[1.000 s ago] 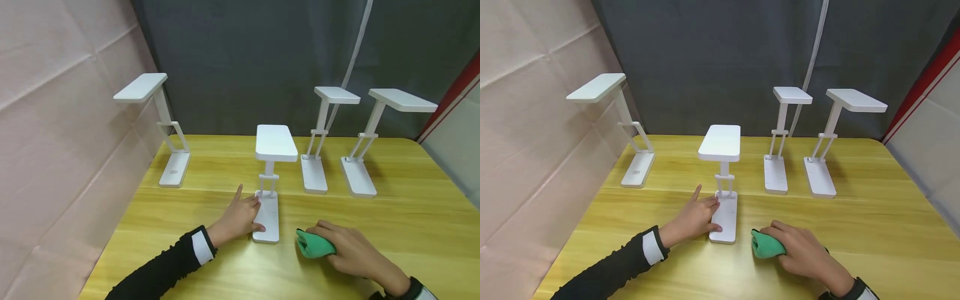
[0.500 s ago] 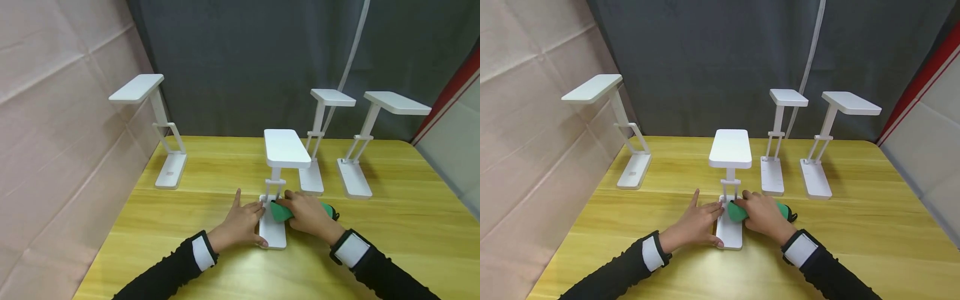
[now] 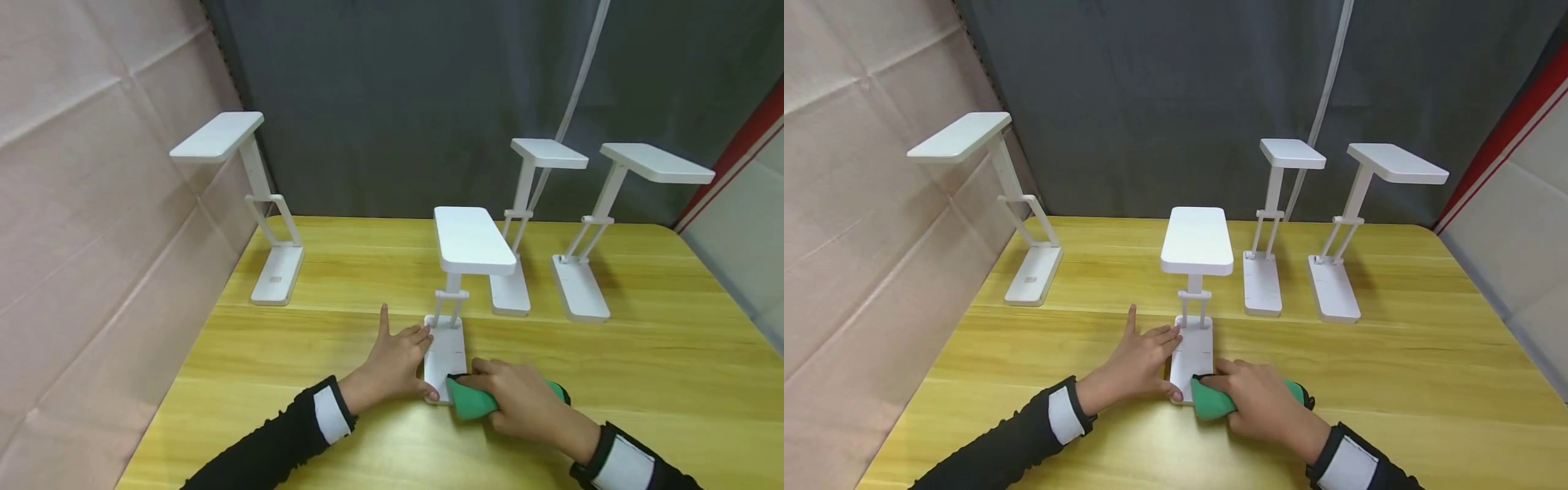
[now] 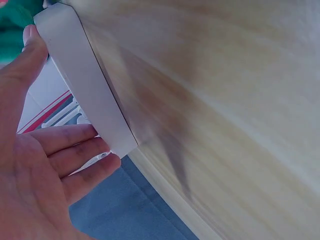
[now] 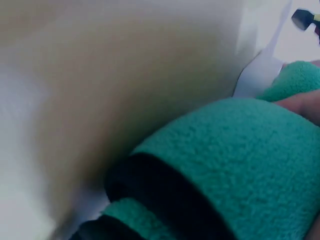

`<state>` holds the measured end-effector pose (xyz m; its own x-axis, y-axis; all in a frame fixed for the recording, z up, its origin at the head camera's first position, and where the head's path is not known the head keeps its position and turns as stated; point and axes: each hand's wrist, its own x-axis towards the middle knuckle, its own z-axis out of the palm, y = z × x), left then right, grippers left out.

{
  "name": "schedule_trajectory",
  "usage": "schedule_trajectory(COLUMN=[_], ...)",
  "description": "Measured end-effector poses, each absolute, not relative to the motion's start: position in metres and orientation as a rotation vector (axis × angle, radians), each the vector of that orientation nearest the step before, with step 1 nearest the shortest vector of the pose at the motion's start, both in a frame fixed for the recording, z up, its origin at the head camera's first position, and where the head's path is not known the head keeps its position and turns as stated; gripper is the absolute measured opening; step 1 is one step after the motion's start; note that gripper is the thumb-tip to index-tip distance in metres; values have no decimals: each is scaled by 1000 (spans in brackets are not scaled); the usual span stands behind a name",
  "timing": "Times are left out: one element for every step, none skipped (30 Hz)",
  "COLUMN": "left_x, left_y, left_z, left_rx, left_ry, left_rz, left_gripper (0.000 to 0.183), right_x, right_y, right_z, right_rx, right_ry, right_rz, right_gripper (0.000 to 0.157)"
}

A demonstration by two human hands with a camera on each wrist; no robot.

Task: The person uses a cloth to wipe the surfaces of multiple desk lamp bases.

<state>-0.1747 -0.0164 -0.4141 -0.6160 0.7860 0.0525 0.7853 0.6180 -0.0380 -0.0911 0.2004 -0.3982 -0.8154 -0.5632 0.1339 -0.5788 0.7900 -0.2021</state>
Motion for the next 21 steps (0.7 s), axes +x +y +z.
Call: schedule_trajectory(left_x=[-174,-174,-174,-174,-174,-174,-175,-176,-176,-177,-177,-177,-177,-176,-176,-175,-175,-175,-175,-176,-176], left_y=[-16,-17,-17,-17,-17,-17,-18,-18,-19,-19,-20,-20,-20,-20,-20,-20,-20,-20,-20,-20,-20], left_z=[-414,-413,-413,-413,-412,-412,-413,-413,-414,-415,-416,-417,-418,-418,-419,-419,-419,-419,-419,-418,-417], left_rx=[-1342,-1338,-1335,-1332,-1329,-1326,-1319,-1312,-1304,-1294,-1282,-1272,-1265,-1260,-1256,-1254,-1252,-1250,-1249,-1247,-1244], left_ry=[-2769,-2771,-2773,-2774,-2773,-2777,-2780,-2781,-2779,-2778,-2780,-2785,-2788,-2795,-2802,-2814,-2822,-2825,-2821,-2817,-2809], left_rz=[19,20,19,17,17,13,12,9,5,0,-12,-26,-39,-52,-64,-78,-83,-82,-78,-71,-64], left_gripper=[103,103,103,103,103,103,104,105,105,107,108,110,112,113,114,115,115,115,114,114,113], right_x=[-88,-86,-85,-86,-89,-93,-99,-107,-115,-123,-130,-136,-140,-143,-145,-146,-147,-146,-146,-145,-144], right_y=[200,201,201,201,200,199,198,196,194,191,189,186,183,181,178,176,174,172,170,169,169], right_z=[-396,-394,-391,-389,-386,-383,-382,-381,-381,-382,-383,-385,-388,-391,-394,-397,-399,-400,-400,-400,-398], right_rx=[958,990,1009,1026,1032,1013,989,952,908,870,831,798,780,764,760,761,769,780,793,806,823], right_ry=[-2923,-2936,-2957,-2975,-2978,-2987,-2988,-2975,-2959,-2928,-2891,-2868,-2839,-2815,-2800,-2791,-2786,-2788,-2791,-2793,-2795], right_rz=[385,416,447,491,527,553,575,564,533,476,395,322,252,176,112,61,30,14,4,-4,4], right_gripper=[56,57,57,56,56,56,55,55,55,54,54,53,53,53,53,52,52,52,52,51,50])
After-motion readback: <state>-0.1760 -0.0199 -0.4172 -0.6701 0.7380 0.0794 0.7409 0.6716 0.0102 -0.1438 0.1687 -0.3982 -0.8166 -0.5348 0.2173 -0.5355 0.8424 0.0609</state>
